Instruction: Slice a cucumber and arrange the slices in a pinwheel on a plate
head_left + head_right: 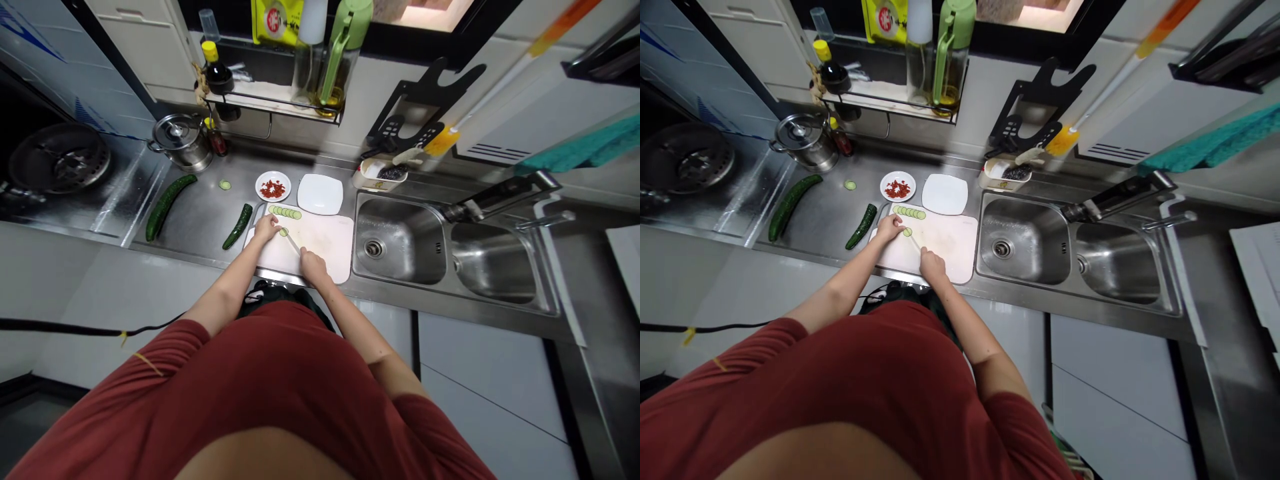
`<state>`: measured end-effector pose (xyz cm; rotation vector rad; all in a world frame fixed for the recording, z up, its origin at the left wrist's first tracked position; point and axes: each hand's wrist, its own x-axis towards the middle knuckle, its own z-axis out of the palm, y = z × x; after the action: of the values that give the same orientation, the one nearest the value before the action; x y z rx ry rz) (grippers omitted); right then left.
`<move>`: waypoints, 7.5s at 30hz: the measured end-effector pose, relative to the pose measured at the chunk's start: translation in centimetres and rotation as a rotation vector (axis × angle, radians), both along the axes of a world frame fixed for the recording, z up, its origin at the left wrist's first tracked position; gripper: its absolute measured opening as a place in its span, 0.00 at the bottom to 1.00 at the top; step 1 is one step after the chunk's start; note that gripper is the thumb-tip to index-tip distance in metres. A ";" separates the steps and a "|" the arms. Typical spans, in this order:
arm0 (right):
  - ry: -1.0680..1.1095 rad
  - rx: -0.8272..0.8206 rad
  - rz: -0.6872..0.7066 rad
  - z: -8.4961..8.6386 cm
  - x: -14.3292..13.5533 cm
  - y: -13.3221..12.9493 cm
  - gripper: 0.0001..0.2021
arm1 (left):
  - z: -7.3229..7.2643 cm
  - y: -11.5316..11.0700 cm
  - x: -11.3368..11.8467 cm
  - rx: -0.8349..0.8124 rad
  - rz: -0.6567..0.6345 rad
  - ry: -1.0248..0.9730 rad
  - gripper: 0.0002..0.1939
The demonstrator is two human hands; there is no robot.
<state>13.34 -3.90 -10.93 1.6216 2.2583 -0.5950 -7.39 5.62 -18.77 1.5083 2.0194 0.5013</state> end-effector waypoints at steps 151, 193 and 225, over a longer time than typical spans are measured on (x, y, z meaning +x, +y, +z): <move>0.081 -0.049 -0.271 -1.9 7.1 -1.9 0.12 | 1.6 -1.8 2.6 -0.030 0.063 -0.074 0.07; 0.044 -0.002 -0.376 -3.5 8.5 -0.5 0.14 | 4.0 2.0 5.6 0.074 -0.203 0.166 0.17; 0.093 -0.062 -0.424 -3.8 8.4 0.1 0.14 | 3.3 2.7 2.4 -0.098 -0.554 0.011 0.12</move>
<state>21.71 -3.77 -14.68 2.0950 1.9361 -0.8466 -5.02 8.32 -15.43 1.9069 1.5088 0.1639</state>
